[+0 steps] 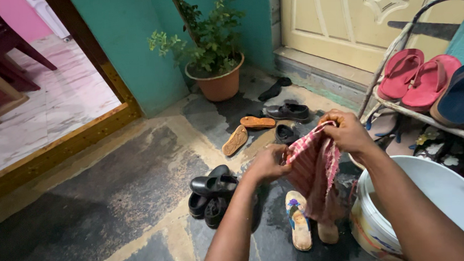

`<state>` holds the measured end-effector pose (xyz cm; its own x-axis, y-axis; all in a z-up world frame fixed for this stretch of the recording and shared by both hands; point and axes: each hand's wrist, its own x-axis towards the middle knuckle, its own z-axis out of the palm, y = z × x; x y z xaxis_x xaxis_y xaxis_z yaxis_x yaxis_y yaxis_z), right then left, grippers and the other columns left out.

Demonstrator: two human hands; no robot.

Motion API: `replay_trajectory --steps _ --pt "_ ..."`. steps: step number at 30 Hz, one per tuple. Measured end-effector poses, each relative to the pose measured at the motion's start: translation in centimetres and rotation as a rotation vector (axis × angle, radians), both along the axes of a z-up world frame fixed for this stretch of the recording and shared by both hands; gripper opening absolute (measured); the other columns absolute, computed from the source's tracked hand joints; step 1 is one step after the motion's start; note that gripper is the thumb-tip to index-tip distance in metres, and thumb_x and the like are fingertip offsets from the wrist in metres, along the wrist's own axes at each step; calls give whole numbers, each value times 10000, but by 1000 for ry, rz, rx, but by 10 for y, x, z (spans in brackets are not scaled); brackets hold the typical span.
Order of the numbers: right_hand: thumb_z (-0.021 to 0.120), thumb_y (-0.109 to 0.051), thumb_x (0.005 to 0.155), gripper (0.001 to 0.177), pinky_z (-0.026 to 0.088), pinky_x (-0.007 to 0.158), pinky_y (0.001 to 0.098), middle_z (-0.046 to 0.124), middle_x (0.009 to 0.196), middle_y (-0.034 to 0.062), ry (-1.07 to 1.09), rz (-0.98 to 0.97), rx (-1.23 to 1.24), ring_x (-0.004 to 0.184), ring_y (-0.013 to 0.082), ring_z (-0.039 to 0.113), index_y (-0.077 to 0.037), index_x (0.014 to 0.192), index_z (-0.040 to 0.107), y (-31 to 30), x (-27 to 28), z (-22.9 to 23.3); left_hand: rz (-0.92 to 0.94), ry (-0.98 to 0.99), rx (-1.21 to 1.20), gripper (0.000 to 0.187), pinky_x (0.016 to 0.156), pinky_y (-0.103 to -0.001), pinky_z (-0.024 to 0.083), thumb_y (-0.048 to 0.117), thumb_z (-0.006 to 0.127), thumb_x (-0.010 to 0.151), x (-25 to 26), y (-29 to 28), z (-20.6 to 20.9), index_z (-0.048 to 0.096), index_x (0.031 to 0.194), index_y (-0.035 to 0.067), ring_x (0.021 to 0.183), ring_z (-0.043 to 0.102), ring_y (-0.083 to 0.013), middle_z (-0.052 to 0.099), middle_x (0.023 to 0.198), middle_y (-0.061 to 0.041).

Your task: The person washes and wipes various pairs of shoes and sandals by hand using a cloth and a bucket of water on the floor, then places them on a shoe rack.

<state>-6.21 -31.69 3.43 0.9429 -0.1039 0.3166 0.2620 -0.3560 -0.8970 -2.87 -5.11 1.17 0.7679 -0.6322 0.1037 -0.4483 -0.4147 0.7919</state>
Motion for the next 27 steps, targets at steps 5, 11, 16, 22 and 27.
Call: replay_trajectory --steps 5,11,16,22,27 --pt "593 12 847 144 416 577 240 638 784 3 68 -92 83 667 78 546 5 920 717 -14 11 -22 -3 -189 -22 378 823 -447 547 127 648 764 -7 2 8 652 1140 90 931 691 -338 705 966 -166" --pt "619 -5 855 134 444 591 280 654 795 42 101 -213 69 685 130 569 4 937 725 -15 12 -38 -69 -460 136 370 885 -455 546 170 709 800 -8 3 21 749 1167 186 1052 660 -376 672 1115 -161" --pt "645 -23 806 196 523 754 354 688 925 141 -241 -332 -384 847 273 677 -12 972 748 -10 -2 -17 242 -408 398 432 832 -485 538 362 817 744 -15 11 36 719 1140 218 1038 659 -357 656 1108 -127" --pt "657 -101 902 255 541 838 430 713 1072 194 -241 -436 -555 972 365 691 -57 1144 726 -1 -5 -9 422 -492 88 318 780 -524 533 150 703 858 16 5 -9 606 1158 112 943 694 -416 725 1009 -174" --pt "778 -148 811 293 539 785 401 747 973 189 146 -300 -604 914 317 713 -58 1089 753 -18 10 -32 320 -405 -14 354 746 -511 530 177 786 849 18 24 -7 599 1148 147 926 701 -423 736 954 -199"
